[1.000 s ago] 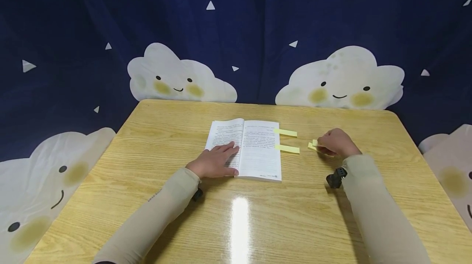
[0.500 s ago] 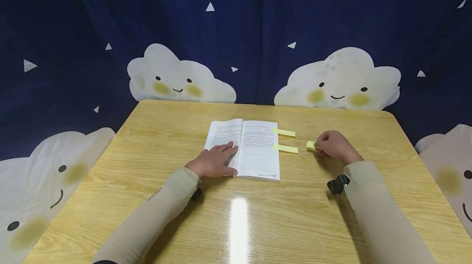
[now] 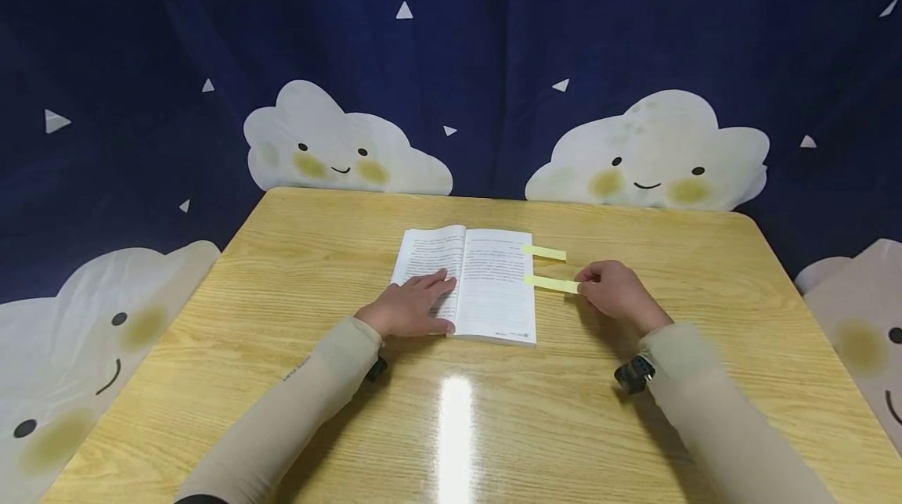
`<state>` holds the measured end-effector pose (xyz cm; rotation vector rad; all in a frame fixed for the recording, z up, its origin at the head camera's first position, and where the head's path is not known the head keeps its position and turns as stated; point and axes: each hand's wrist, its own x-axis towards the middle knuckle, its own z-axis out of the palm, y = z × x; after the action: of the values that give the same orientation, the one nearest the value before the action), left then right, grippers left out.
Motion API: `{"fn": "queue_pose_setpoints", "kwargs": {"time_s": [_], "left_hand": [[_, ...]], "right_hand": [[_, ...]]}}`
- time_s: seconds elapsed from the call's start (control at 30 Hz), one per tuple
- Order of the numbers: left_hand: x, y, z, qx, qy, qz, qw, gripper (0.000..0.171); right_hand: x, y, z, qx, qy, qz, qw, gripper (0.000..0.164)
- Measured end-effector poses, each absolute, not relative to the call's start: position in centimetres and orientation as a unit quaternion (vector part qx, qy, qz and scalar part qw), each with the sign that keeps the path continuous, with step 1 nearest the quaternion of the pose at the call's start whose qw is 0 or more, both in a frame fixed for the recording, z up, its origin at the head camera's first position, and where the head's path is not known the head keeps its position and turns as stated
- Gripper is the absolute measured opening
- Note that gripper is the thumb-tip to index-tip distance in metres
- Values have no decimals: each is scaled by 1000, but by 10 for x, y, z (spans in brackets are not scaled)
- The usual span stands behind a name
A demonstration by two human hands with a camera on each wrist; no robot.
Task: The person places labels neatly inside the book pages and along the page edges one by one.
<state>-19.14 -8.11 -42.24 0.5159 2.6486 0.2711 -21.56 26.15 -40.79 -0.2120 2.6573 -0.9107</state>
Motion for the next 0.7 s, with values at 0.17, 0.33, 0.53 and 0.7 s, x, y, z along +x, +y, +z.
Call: {"fn": "queue_pose_setpoints", "kwargs": {"time_s": [0.17,0.33,0.53,0.7], "left_hand": [[-191,-81,-422,185,954,100,216,82],[-191,-81,-422,182,954,100,218,82],[-191,-81,-423,184,954,99,214,82],[-191,-81,-422,182,954,99,215,82]], "right_hand": [[-205,243,-403,-78,930,-331,140,29],[-199,227,-402,-94,922,-343,156,27],[-198,218,-410,-96,906,-369,183,23],[-196,214,-417,-87,901,-371,206,23]]}}
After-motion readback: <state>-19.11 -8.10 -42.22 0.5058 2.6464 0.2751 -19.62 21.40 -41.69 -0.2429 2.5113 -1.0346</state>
